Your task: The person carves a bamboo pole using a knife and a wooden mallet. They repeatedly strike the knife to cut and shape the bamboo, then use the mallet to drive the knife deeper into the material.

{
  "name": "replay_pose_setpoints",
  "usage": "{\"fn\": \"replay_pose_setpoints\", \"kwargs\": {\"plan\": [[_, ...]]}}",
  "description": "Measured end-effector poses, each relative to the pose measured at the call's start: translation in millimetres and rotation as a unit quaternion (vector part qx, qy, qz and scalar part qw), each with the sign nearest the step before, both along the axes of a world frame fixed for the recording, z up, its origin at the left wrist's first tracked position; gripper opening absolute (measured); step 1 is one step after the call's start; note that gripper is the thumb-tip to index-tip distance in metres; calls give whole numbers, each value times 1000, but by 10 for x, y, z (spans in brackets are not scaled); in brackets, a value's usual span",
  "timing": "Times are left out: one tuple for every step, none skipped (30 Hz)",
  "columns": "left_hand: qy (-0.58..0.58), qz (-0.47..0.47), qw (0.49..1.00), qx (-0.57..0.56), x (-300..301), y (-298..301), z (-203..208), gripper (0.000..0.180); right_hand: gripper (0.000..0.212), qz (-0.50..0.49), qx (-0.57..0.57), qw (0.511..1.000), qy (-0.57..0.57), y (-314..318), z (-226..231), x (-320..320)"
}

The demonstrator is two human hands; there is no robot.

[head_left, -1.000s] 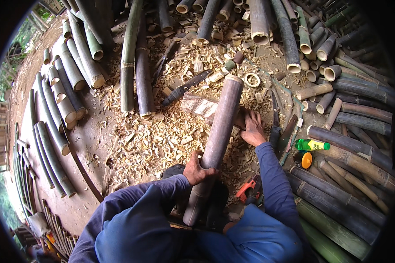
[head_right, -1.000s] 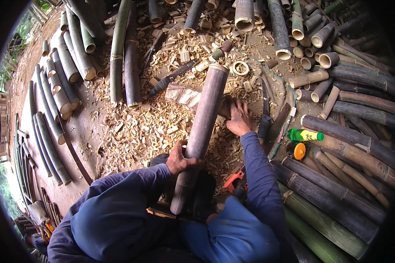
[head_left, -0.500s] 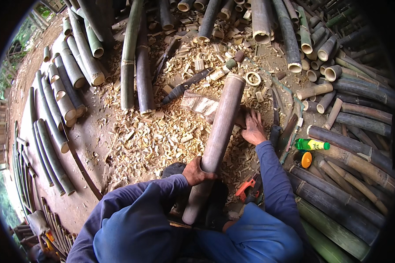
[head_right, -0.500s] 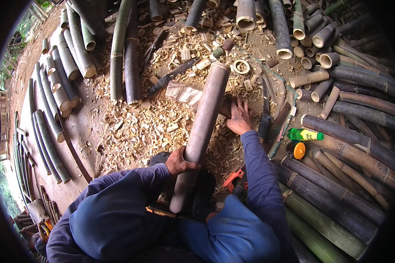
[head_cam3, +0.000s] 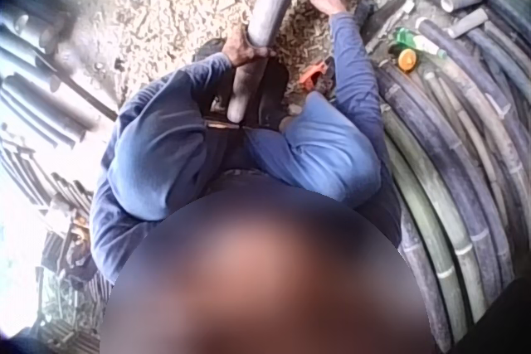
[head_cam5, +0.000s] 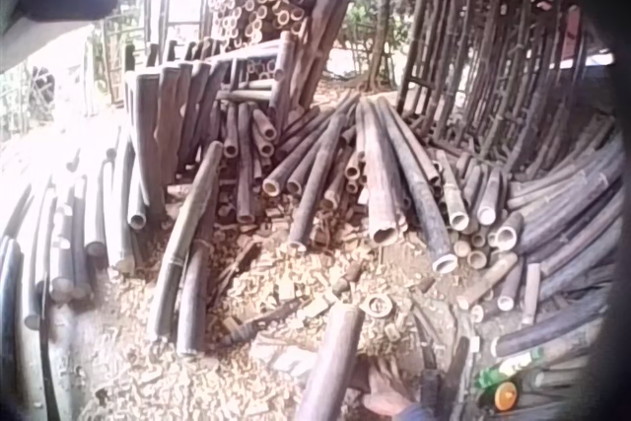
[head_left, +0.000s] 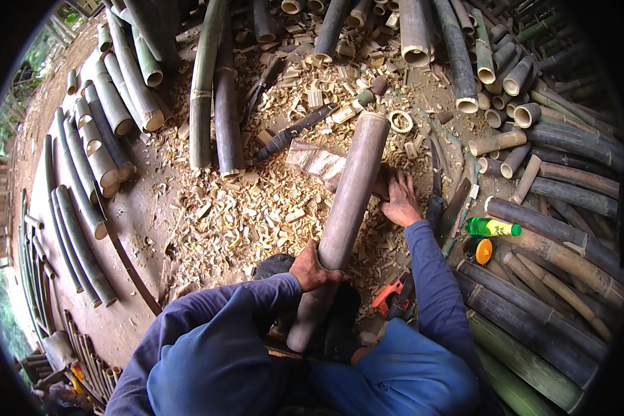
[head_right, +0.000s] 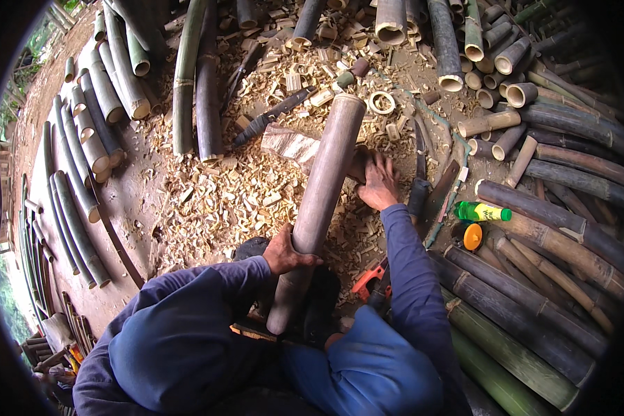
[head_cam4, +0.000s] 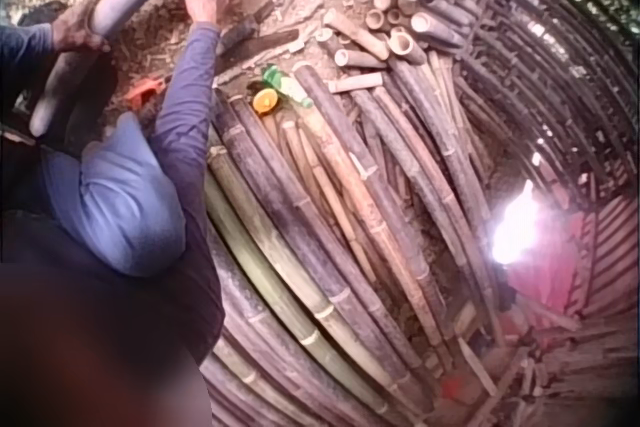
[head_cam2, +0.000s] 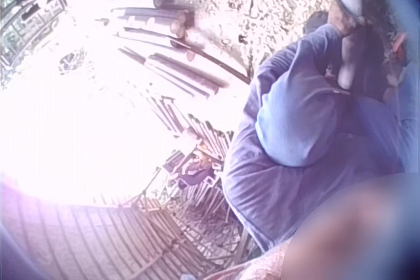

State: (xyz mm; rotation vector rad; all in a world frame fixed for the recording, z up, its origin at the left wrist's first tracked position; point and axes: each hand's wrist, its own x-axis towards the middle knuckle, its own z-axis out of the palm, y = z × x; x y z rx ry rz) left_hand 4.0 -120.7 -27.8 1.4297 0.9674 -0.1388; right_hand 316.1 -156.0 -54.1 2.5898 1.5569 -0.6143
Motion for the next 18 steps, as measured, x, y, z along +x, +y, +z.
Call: {"fn": "replay_pose_setpoints", "kwargs": {"plan": [[13, -3, 1000, 5, 1, 17, 28, 108, 88, -4, -6, 1000, 9, 33, 38, -33], [35, -15, 999, 21, 5, 39, 54, 102, 87, -8, -12, 1000, 17, 69, 87, -61], [57, -28, 997, 36, 13, 68, 75, 97, 87, -13, -18, 999, 26, 98, 118, -83], [74, -44, 995, 52, 39, 80, 115, 92, 87, -15, -17, 1000, 21, 65, 101, -54], [3, -15, 1000, 2, -30, 71, -31, 88, 87, -11, -13, 1000, 20, 87, 72, -69], [-68, 15, 996, -47, -129, 59, -294, 85, 87, -7, -9, 1000, 20, 114, 39, -87], [-139, 41, 984, -100, -158, 72, -329, 82, 87, -10, -13, 999, 31, 124, 77, -112], [-153, 41, 977, -140, -188, 79, -363, 82, 87, -12, -17, 999, 43, 147, 127, -132], [-167, 43, 969, -179, -204, 126, -416, 82, 87, -13, -20, 998, 55, 187, 148, -153], [-183, 39, 956, -225, -148, 159, -404, 82, 87, 1, -12, 999, 35, 148, -12, -23], [-157, 46, 948, -273, -92, 170, -438, 86, 88, 10, -13, 1000, 12, 9, -322, 236], [-193, 61, 923, -326, -56, 184, -409, 88, 88, 22, -21, 1000, 1, -156, -572, 345], [-202, 105, 923, -311, -86, 204, -582, 96, 88, 24, -24, 999, 7, -50, -612, 317], [-202, 89, 927, -302, -20, 297, -517, 99, 88, 18, -34, 999, 8, -73, -581, 308], [-179, 91, 949, -244, 33, 394, -482, 104, 89, 17, -27, 999, 12, -14, -488, 202], [-180, 123, 946, -241, 60, 425, -385, 105, 89, 11, -16, 1000, 9, 42, -357, 161], [-164, 108, 960, -201, 109, 508, -439, 108, 89, 6, 5, 1000, 15, 109, -273, 125], [-146, 91, 972, -160, 134, 546, -480, 111, 88, 7, -6, 1000, 21, 150, -201, 52]]}}
